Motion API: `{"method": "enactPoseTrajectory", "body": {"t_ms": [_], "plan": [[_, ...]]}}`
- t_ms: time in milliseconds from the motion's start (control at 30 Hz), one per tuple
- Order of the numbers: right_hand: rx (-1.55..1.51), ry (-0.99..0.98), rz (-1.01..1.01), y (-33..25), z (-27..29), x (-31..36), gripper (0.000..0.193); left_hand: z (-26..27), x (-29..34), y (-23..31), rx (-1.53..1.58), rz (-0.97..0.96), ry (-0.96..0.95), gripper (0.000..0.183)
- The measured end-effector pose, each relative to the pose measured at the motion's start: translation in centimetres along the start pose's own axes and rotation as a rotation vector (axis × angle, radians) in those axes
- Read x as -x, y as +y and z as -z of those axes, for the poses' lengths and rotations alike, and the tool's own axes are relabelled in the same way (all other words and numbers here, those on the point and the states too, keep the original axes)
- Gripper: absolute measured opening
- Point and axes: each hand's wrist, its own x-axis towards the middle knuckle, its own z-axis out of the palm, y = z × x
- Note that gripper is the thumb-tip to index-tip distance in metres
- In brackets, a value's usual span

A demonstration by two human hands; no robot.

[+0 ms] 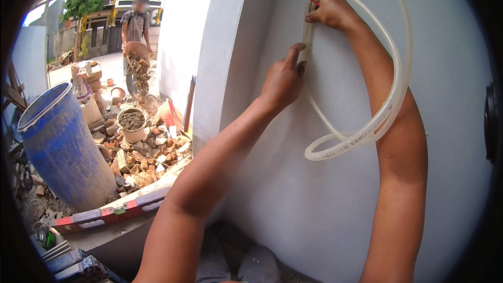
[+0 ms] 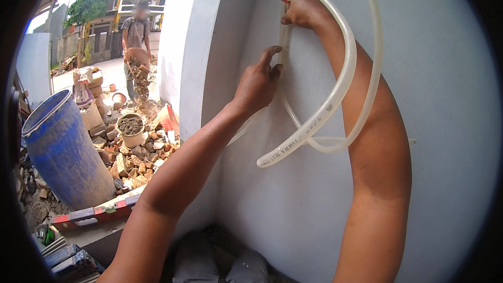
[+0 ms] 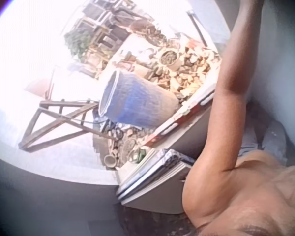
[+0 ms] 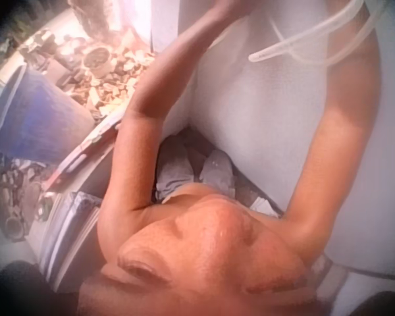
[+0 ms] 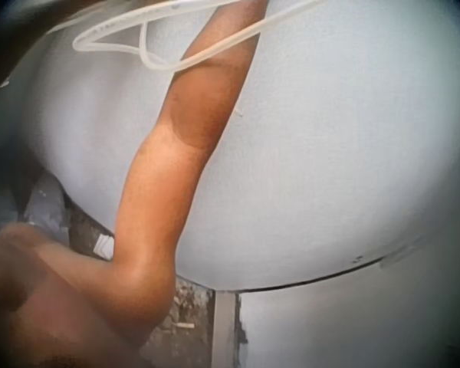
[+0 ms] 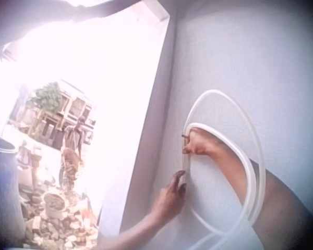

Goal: The person walks into a construction room and uses a spirit level to check a wall, then handles a white plastic pipe, positioning it against the wall. Another worker is visible mixing cement on the floor.

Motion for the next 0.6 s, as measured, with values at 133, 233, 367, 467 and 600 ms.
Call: {"method": "enactPoseTrajectory", "body": {"t_ms": [133,233,367,467,600], "plan": [[0.004,-0.048,0.033,-0.5,0.5,0.6,0.037,-0.1,0.2,0.9,0.033,0.104,-0.014,0.039],[0.049,-0.089,0.003,-1.1,0.8,1.0,0.037,0.0,0.4,1.3,0.028,0.147,-0.029,0.039],[0.086,-0.126,-0.003,-1.2,0.9,1.3,0.037,0.1,0.7,1.3,0.048,0.154,-0.042,0.038],[0.100,-0.098,0.066,-0.8,0.5,1.0,0.039,0.1,0.7,1.1,0.043,0.137,-0.038,0.038],[0.087,-0.118,0.099,0.0,-0.2,0.5,0.039,0.0,0.7,1.0,0.029,0.133,-0.050,0.039]]}}
